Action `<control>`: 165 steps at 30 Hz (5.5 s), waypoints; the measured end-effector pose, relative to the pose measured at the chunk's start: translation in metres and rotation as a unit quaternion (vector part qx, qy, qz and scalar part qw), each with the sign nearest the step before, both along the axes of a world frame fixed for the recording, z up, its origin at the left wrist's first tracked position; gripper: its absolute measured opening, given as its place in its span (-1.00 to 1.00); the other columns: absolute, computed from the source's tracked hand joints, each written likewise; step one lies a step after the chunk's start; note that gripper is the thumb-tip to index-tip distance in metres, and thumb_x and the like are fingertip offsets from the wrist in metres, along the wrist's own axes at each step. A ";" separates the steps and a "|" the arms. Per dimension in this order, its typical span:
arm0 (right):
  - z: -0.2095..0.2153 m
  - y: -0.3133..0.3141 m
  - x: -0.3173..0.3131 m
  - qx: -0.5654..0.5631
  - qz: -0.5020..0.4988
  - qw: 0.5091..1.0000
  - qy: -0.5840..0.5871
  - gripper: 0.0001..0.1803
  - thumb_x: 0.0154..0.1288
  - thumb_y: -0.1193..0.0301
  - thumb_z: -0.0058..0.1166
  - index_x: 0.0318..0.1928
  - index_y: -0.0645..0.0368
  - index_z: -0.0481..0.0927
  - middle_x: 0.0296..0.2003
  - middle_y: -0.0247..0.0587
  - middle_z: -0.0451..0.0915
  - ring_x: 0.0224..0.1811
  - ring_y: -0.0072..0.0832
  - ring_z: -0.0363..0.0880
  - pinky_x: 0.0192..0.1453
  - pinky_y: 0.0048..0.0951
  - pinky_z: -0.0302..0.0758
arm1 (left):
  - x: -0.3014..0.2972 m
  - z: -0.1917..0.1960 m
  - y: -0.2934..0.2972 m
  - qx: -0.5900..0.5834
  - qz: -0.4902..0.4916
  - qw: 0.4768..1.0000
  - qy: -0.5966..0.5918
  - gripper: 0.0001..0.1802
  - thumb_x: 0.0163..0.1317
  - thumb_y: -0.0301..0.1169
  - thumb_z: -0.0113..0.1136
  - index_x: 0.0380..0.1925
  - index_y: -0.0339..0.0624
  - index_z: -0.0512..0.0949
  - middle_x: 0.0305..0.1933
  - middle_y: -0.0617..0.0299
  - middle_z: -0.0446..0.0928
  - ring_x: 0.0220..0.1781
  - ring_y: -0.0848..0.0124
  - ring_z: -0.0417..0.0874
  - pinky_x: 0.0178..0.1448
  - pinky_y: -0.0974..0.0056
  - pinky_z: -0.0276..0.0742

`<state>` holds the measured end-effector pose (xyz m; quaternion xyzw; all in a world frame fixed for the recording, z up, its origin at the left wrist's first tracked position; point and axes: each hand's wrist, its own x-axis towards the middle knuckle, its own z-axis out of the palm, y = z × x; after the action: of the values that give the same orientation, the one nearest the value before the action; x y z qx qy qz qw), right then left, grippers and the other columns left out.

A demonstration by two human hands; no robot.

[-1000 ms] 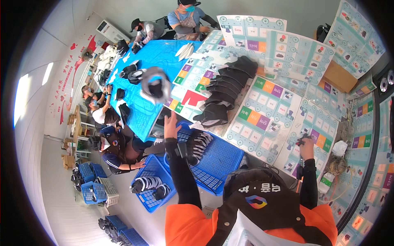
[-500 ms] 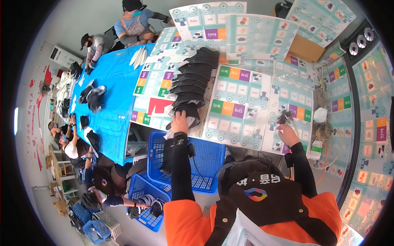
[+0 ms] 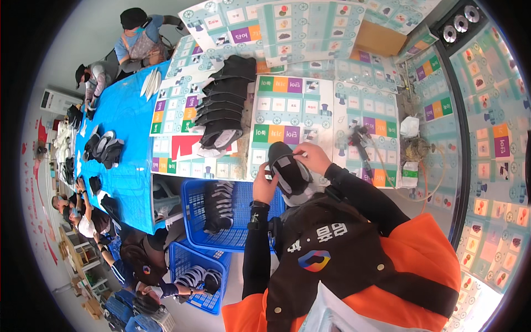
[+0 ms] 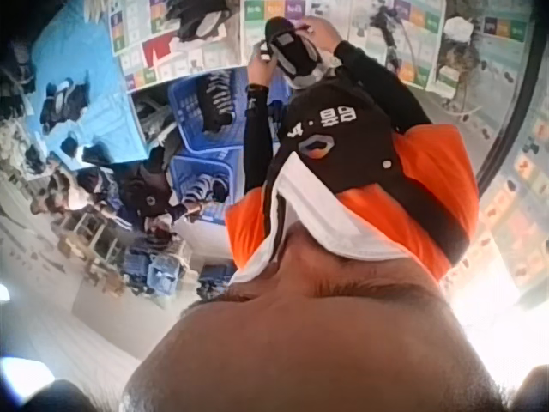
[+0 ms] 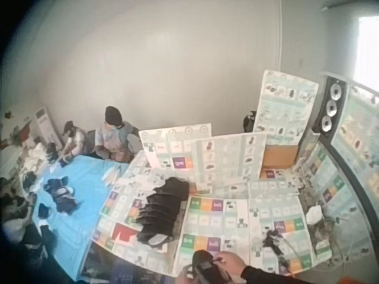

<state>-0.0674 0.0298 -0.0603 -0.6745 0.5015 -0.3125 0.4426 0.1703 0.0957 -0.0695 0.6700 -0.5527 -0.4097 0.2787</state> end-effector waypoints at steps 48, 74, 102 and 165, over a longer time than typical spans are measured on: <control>-0.139 0.024 -0.220 0.018 -0.274 0.850 0.449 -0.37 0.13 0.42 0.32 0.19 0.29 0.36 0.13 0.06 0.41 0.24 0.05 0.40 0.14 -0.04 0.61 | -0.110 0.077 -0.080 -0.091 -0.176 0.960 -0.200 -0.53 0.25 -0.50 0.20 0.20 -0.16 0.54 0.23 -0.04 0.58 0.10 -0.13 0.66 0.14 -0.04 0.62; -0.031 0.030 -0.148 0.163 -0.094 0.978 0.089 -0.66 0.14 0.39 0.11 -0.10 0.32 0.69 -0.35 0.23 0.67 -0.23 0.11 0.67 -0.11 -0.10 0.53 | -0.149 0.071 -0.080 -0.093 -0.141 0.958 -0.232 -0.62 0.40 -0.15 0.24 0.06 -0.15 0.64 0.06 -0.10 0.66 -0.03 -0.15 0.70 0.02 -0.08 0.63; -0.015 0.022 -0.139 0.234 -0.035 0.971 0.034 -0.62 0.13 0.38 0.12 -0.07 0.31 0.72 -0.27 0.28 0.69 -0.17 0.14 0.69 -0.06 -0.05 0.58 | -0.131 0.064 -0.067 -0.105 -0.132 0.966 -0.198 -0.61 0.34 -0.27 0.28 0.12 -0.16 0.60 0.14 -0.04 0.63 0.05 -0.11 0.68 0.10 -0.06 0.62; -0.106 0.024 -0.211 0.012 -0.161 0.966 0.200 -0.70 0.31 0.35 0.17 -0.08 0.34 0.62 -0.23 0.28 0.66 -0.09 0.19 0.63 -0.06 0.05 0.52 | -0.087 0.036 -0.016 -0.010 0.036 0.974 -0.224 -0.54 0.41 -0.12 0.16 -0.28 -0.43 0.61 -0.31 -0.33 0.64 -0.15 -0.26 0.70 -0.10 -0.17 0.61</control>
<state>-0.2786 0.0539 -0.1659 -0.6282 0.6855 -0.2324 0.2855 0.0832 0.0798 -0.0336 0.7610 -0.5811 -0.2334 0.1694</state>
